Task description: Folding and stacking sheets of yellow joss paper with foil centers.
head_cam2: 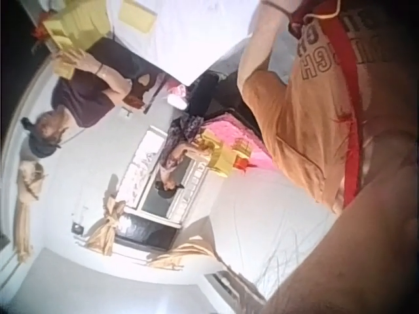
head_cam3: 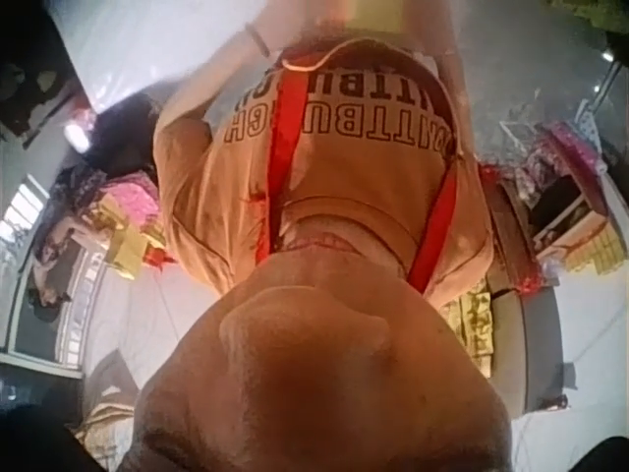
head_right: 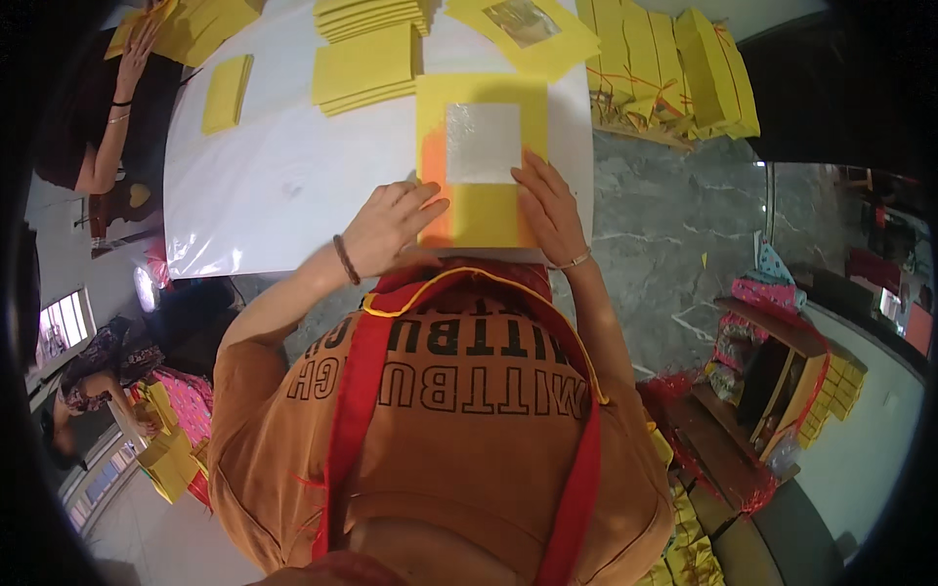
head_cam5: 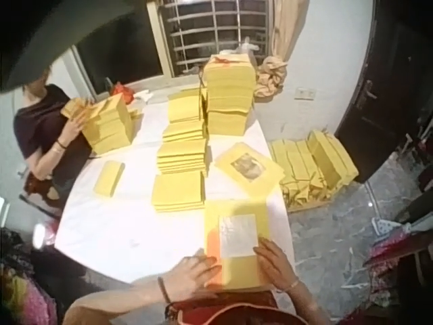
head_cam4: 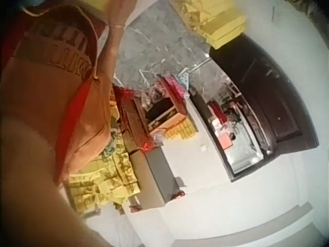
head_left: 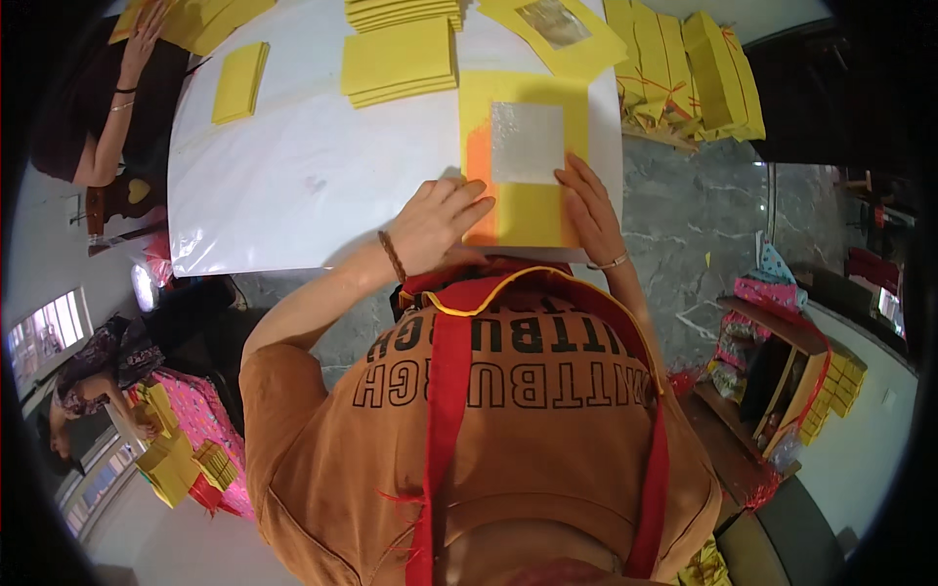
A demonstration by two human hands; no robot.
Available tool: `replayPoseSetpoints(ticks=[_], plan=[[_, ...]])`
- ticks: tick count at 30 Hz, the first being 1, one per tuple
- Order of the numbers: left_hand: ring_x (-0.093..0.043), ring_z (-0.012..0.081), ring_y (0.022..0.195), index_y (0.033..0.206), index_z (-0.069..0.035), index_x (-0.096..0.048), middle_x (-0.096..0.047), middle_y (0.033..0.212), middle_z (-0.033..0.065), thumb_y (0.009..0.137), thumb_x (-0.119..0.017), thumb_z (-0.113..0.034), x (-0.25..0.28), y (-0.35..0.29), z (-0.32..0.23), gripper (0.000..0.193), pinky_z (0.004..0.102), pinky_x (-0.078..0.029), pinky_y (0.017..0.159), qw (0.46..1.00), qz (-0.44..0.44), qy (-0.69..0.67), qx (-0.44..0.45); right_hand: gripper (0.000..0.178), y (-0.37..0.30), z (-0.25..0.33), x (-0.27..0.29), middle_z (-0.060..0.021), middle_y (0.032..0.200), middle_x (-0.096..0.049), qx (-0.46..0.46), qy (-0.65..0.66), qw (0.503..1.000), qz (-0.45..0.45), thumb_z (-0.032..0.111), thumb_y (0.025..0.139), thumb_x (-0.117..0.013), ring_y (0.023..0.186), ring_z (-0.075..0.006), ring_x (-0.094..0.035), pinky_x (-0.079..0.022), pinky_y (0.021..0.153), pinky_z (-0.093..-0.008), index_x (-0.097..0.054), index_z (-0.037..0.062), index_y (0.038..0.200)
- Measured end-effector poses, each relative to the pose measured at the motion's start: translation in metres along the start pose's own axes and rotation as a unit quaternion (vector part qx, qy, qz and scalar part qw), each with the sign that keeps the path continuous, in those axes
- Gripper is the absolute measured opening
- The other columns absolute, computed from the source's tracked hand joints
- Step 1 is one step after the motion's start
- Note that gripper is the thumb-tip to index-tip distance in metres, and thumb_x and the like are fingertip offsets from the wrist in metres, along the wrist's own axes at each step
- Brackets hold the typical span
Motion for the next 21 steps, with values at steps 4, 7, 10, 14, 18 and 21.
replayPoseSetpoints(ticks=[4, 7, 10, 14, 18, 21], plan=[[-0.049, 0.0250, 0.099, 0.117, -0.002, -0.053, -0.054, 0.112, 0.0114, 0.071, -0.067, -0.017, -0.005, -0.007, -0.007, 0.050, 0.0353, -0.039, 0.082, 0.998, -0.009, 0.064, -0.002, 0.035, 0.001, -0.010, -0.005, -0.0147, 0.132, -0.044, -0.044, 0.087, 0.995, -0.007, 0.022, 0.094, -0.039, 0.123, -0.0265, -0.040, -0.027, 0.104, -0.0336, -0.056, -0.0004, 0.114], [-0.052, 0.0254, 0.092, 0.111, -0.002, -0.057, -0.058, 0.101, 0.0103, 0.072, -0.068, -0.016, 0.003, -0.003, -0.005, 0.042, 0.0343, -0.041, 0.078, 0.998, -0.013, -0.053, 0.021, 0.042, 0.001, -0.017, -0.006, -0.0143, 0.135, -0.041, -0.092, 0.196, 0.976, -0.004, 0.028, 0.097, -0.032, 0.125, -0.0242, -0.037, -0.026, 0.104, -0.0332, -0.056, -0.0012, 0.114], [-0.055, 0.0256, 0.081, 0.098, -0.002, -0.061, -0.060, 0.086, 0.0096, 0.076, -0.066, -0.014, 0.005, -0.001, 0.003, 0.026, 0.0336, -0.044, 0.070, 0.987, 0.024, -0.141, 0.067, 0.050, 0.000, -0.022, -0.005, -0.0148, 0.137, -0.037, -0.093, 0.185, 0.978, 0.008, 0.034, 0.097, -0.025, 0.128, -0.0244, -0.033, -0.024, 0.105, -0.0330, -0.057, -0.0006, 0.113], [-0.056, 0.0257, 0.070, 0.087, -0.001, -0.063, -0.060, 0.074, 0.0108, 0.080, -0.064, -0.013, 0.006, 0.004, 0.012, 0.014, 0.0325, -0.045, 0.063, 0.973, -0.017, -0.220, 0.066, 0.058, -0.002, -0.030, -0.006, -0.0153, 0.139, -0.035, -0.068, 0.160, 0.985, 0.018, 0.040, 0.097, -0.018, 0.129, -0.0263, -0.031, -0.022, 0.106, -0.0333, -0.058, 0.0006, 0.112], [-0.057, 0.0225, 0.065, 0.087, -0.001, -0.064, -0.061, 0.074, 0.0114, 0.083, -0.062, -0.014, 0.003, 0.005, 0.025, 0.014, 0.0301, -0.045, 0.060, 0.945, 0.028, -0.281, 0.163, 0.060, -0.002, -0.029, -0.007, -0.0147, 0.138, -0.036, -0.104, 0.221, 0.970, 0.010, 0.041, 0.097, -0.017, 0.129, -0.0263, -0.031, -0.022, 0.107, -0.0338, -0.059, 0.0011, 0.112], [-0.058, 0.0186, 0.065, 0.088, 0.000, -0.064, -0.062, 0.076, 0.0108, 0.083, -0.062, -0.013, 0.000, 0.004, 0.031, 0.014, 0.0287, -0.045, 0.061, 0.926, 0.068, -0.308, 0.206, 0.061, 0.000, -0.019, -0.004, -0.0139, 0.138, -0.038, -0.091, 0.170, 0.981, 0.012, 0.041, 0.097, -0.015, 0.129, -0.0265, -0.031, -0.021, 0.107, -0.0343, -0.059, 0.0013, 0.112]])
Point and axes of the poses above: each hand's wrist, its own y-axis towards the middle knuckle, its own x-axis out of the back of the hand, z = x × y, the point moved 4 cm from there along y, towards the middle knuckle
